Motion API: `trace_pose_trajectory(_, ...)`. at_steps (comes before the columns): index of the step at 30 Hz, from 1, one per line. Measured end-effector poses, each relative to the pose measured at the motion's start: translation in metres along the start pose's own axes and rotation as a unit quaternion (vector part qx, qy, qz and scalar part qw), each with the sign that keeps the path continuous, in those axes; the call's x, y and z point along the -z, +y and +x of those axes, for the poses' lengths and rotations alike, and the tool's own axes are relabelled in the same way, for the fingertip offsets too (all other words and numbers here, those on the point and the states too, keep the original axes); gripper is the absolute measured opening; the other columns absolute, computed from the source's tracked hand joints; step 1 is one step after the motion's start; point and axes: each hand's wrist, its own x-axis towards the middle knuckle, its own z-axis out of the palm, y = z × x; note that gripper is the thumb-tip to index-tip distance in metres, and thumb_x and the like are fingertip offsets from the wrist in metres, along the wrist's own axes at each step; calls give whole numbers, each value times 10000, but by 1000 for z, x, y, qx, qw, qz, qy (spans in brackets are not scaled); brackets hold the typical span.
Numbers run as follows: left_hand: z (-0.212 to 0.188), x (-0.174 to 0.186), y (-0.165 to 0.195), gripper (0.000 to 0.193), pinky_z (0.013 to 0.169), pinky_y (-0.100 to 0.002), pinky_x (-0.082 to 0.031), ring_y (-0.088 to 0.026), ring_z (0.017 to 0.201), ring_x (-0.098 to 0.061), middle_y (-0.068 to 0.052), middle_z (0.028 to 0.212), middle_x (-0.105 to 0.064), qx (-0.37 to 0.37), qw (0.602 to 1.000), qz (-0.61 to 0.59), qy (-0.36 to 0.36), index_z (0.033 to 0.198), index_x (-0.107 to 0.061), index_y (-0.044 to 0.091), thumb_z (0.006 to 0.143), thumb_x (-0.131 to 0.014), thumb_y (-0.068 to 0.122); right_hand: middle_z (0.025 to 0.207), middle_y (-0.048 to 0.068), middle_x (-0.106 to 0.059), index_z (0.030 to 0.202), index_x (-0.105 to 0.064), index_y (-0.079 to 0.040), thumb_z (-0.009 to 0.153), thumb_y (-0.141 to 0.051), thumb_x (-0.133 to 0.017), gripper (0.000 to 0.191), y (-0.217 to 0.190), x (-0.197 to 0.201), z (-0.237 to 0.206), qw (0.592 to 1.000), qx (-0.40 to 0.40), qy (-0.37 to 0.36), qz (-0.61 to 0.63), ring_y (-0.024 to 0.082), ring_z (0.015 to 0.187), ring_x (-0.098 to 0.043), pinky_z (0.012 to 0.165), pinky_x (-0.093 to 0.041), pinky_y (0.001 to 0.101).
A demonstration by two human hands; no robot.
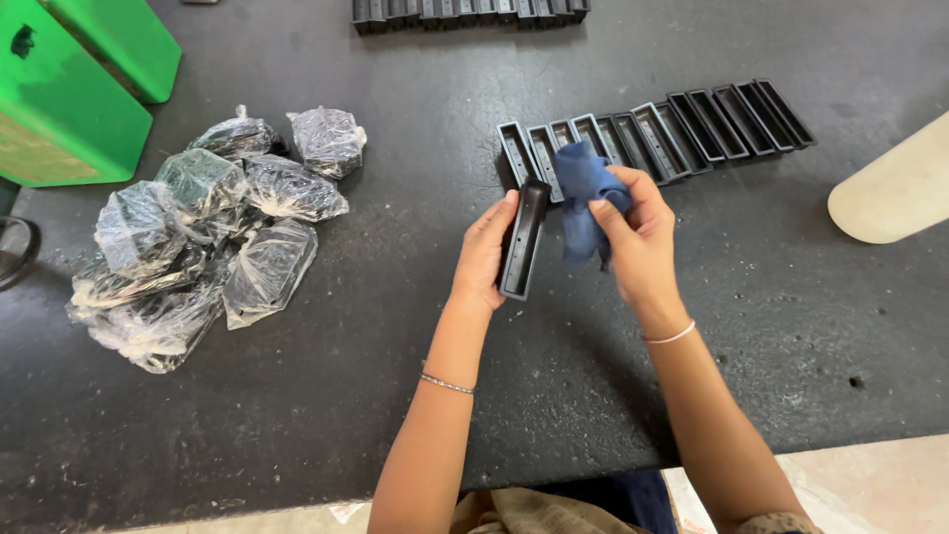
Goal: The person unwraps black plastic rectangular parts from plastic bags one at a time, wipes each part with a blue cloth, and places the wiped parts in rows on the work table. A white bottle sits nearby on the table.
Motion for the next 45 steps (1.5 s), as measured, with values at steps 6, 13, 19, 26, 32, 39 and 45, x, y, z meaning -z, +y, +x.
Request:
trace_pose_trajectory(6,0,-3,-10,357,688,-264,-576,-119,787,-711,-45,978,-763,23,1000,7,-4,1199,-729,41,922,-748,264,1260,86,-638,1242,-614,-8,1031,104,-574,242,-12,-13,-14,973,179,-35,-139,142,1141,-624,970,-503,251)
trace_pose_trajectory(13,7,8,-15,310,764,-277,-581,-126,868,-706,-41,1027,-737,-17,995,-85,-51,1197,-707,51,942,-750,223,1204,139,-695,1102,-682,-35,854,205,-531,377,-28,-31,-24,933,234,-145,-231,275,1155,-694,1012,-545,345)
trace_pose_trajectory(19,10,26,10,339,684,-223,-525,-58,783,-650,5,986,-732,-29,998,-27,52,1178,-752,67,949,-736,317,1160,106,-720,1024,-719,-73,747,209,-538,434,-35,-38,-36,899,166,-364,-178,278,1115,-706,936,-574,353)
trace_pose_trajectory(26,14,47,31,350,466,-230,-455,-81,520,-577,-45,872,-726,16,993,-112,-35,1048,-714,66,967,-703,406,1163,83,-723,1048,-709,-62,784,179,-586,378,-32,-16,-23,903,91,-397,-138,221,1082,-718,919,-579,333)
trace_pose_trajectory(32,5,39,34,378,479,-206,-462,-47,560,-595,-39,894,-722,6,992,-82,-96,1133,-721,42,1022,-677,401,1219,47,-661,1163,-624,-46,964,141,-536,287,-21,1,-6,980,21,-177,-86,118,1035,-649,881,-558,269)
trace_pose_trajectory(39,6,28,20,403,772,-220,-584,-71,872,-721,-36,1099,-765,45,996,44,-67,1303,-692,27,981,-685,268,1268,131,-651,1181,-642,-17,938,197,-530,343,-27,2,-8,929,258,-46,-261,262,1202,-661,1061,-507,341)
trace_pose_trajectory(45,15,37,0,367,736,-253,-584,-107,838,-718,-56,1037,-758,61,990,83,-93,1287,-694,24,985,-665,231,1198,154,-678,1111,-682,-58,824,206,-537,416,-37,-9,-10,892,270,-138,-335,332,1134,-673,934,-548,362)
